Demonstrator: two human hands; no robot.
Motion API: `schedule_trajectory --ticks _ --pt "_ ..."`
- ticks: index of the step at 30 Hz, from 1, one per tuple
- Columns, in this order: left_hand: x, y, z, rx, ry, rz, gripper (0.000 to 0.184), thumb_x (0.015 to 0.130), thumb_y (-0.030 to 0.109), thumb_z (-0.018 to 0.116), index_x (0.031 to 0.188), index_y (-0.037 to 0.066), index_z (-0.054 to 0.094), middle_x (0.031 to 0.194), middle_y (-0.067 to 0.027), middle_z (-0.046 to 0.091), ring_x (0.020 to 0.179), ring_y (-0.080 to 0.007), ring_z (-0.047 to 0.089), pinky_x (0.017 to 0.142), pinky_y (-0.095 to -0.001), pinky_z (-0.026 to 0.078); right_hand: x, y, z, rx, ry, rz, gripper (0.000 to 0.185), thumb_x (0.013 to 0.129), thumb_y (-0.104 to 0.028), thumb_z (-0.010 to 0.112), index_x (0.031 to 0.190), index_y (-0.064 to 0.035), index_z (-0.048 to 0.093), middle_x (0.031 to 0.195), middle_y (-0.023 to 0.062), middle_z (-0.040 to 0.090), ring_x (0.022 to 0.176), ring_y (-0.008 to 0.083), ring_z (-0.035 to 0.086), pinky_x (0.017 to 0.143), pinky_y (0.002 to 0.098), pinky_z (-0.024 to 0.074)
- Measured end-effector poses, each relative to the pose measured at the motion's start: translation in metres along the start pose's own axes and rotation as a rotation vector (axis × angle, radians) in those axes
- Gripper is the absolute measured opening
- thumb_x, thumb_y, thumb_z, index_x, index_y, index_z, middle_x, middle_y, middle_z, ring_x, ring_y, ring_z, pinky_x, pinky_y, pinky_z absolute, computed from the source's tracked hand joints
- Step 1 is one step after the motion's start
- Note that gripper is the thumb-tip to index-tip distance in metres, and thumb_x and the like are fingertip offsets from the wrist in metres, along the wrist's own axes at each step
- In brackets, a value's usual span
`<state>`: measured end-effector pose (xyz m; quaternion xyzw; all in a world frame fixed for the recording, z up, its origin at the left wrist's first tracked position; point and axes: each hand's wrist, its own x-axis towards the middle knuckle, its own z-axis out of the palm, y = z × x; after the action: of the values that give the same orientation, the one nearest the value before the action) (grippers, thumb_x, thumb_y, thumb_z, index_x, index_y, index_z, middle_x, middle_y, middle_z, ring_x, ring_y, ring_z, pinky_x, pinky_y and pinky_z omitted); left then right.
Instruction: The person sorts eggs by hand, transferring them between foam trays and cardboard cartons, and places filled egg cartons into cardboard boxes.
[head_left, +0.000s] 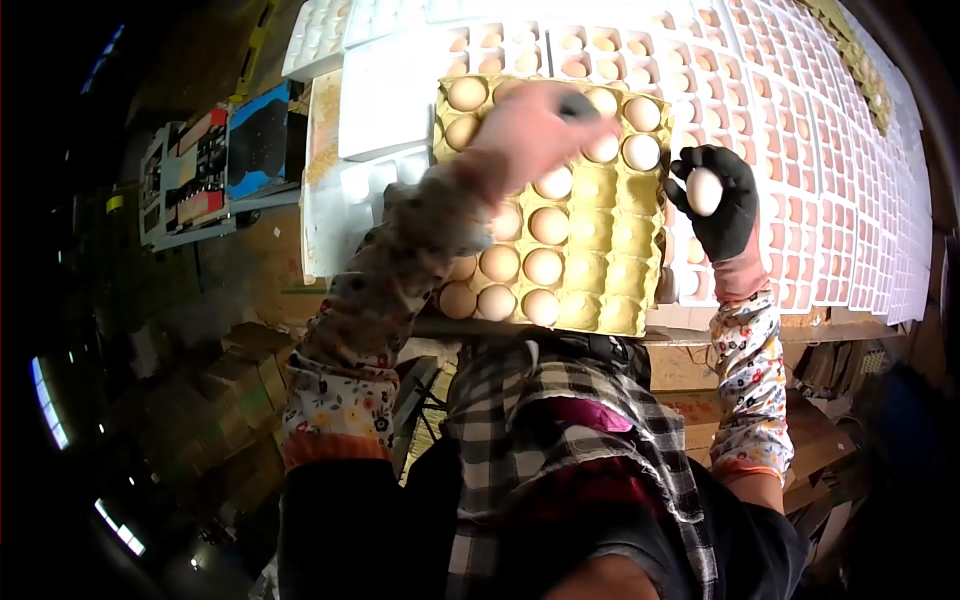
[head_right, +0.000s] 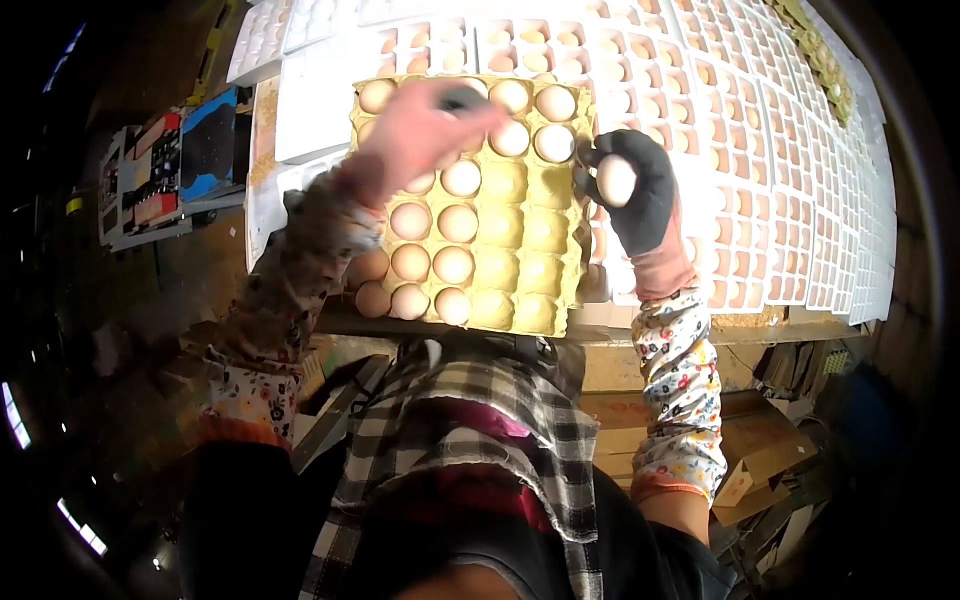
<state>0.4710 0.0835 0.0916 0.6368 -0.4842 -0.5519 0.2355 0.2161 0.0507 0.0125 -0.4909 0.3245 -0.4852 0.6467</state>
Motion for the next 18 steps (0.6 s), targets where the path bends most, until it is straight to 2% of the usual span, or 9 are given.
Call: schedule_trajectory --ticks 2,3,4,6,9,11,14,16,18 --pt "0.017 -0.001 0.027 1.275 0.143 0.372 0.044 0.082 0.039 0.069 0.109 0.006 0.060 0.106 -0.0133 0.060 0.094 -0.0263 0.063 0.079 -0.0360 0.051 0.014 -0.031 0.006 -0.459 -0.064 0.317 0.037 0.084 -0.015 0.067 0.118 -0.0056 0.055 0.112 0.0127 0.057 0.094 0.0235 0.062 0.076 0.0346 0.0534" --pt "0.026 -0.004 0.035 1.329 0.120 0.358 0.045 0.081 0.039 0.070 0.109 0.005 0.059 0.106 -0.0130 0.060 0.097 -0.0272 0.062 0.081 -0.0358 0.051 0.018 -0.038 0.021 -0.815 -0.176 0.308 0.041 0.082 -0.016 0.069 0.118 -0.0071 0.054 0.113 0.0140 0.055 0.095 0.0273 0.063 0.077 0.0367 0.0538" --pt "0.033 -0.001 0.037 1.387 0.101 0.343 0.046 0.080 0.039 0.070 0.109 0.005 0.059 0.107 -0.0127 0.059 0.100 -0.0281 0.061 0.083 -0.0356 0.051 0.017 -0.032 0.040 -1.314 -0.256 -0.085 0.046 0.078 -0.018 0.072 0.119 -0.0101 0.054 0.115 0.0162 0.054 0.094 0.0299 0.063 0.077 0.0397 0.0537" --pt "0.028 0.007 0.021 1.212 0.016 0.295 0.043 0.081 0.038 0.070 0.109 0.007 0.059 0.108 -0.0128 0.058 0.103 -0.0272 0.059 0.084 -0.0368 0.050 0.024 -0.023 0.036 -1.479 -0.319 -0.088 0.056 0.074 -0.017 0.074 0.126 -0.0137 0.053 0.108 0.0143 0.054 0.093 0.0286 0.064 0.077 0.0388 0.0538" --pt "0.021 -0.007 0.013 1.069 0.115 0.382 0.043 0.082 0.036 0.068 0.115 0.009 0.059 0.111 -0.0141 0.058 0.105 -0.0293 0.059 0.085 -0.0395 0.050 0.040 -0.036 0.003 -0.391 -0.262 0.508 0.048 0.083 -0.010 0.067 0.129 -0.0078 0.051 0.106 0.0062 0.060 0.076 0.0094 0.061 0.064 0.0209 0.0490" --pt "0.023 -0.010 0.008 0.819 0.145 0.333 0.043 0.084 0.036 0.067 0.118 0.011 0.058 0.113 -0.0147 0.057 0.105 -0.0309 0.059 0.085 -0.0405 0.050 0.050 -0.044 -0.008 -0.085 -0.208 0.487 0.050 0.085 -0.007 0.065 0.132 -0.0066 0.049 0.107 0.0052 0.062 0.078 0.0095 0.062 0.063 0.0205 0.0480" --pt "0.035 0.001 -0.003 0.939 0.333 0.450 0.044 0.084 0.036 0.066 0.121 0.013 0.057 0.115 -0.0152 0.055 0.104 -0.0324 0.059 0.084 -0.0409 0.050 0.071 -0.049 0.000 -0.564 -0.421 0.212 0.058 0.082 -0.014 0.070 0.135 -0.0128 0.046 0.111 0.0063 0.060 0.092 0.0156 0.063 0.072 0.0270 0.0509" --pt "0.058 0.008 0.003 1.244 0.138 0.300 0.048 0.081 0.039 0.066 0.123 0.015 0.058 0.115 -0.0134 0.056 0.103 -0.0314 0.059 0.086 -0.0408 0.049 0.077 -0.038 0.017 -1.442 -0.482 -0.204 0.054 0.072 -0.023 0.073 0.122 -0.0199 0.054 0.115 0.0182 0.058 0.102 0.0329 0.061 0.091 0.0407 0.0486" --pt "0.066 0.013 0.001 1.277 0.105 0.279 0.047 0.079 0.039 0.066 0.120 0.015 0.061 0.115 -0.0127 0.057 0.102 -0.0313 0.059 0.086 -0.0415 0.049 0.088 -0.007 0.018 -1.566 -0.452 -0.320 0.046 0.077 -0.028 0.068 0.120 -0.0140 0.056 0.118 0.0194 0.057 0.103 0.0322 0.062 0.091 0.0410 0.0484"
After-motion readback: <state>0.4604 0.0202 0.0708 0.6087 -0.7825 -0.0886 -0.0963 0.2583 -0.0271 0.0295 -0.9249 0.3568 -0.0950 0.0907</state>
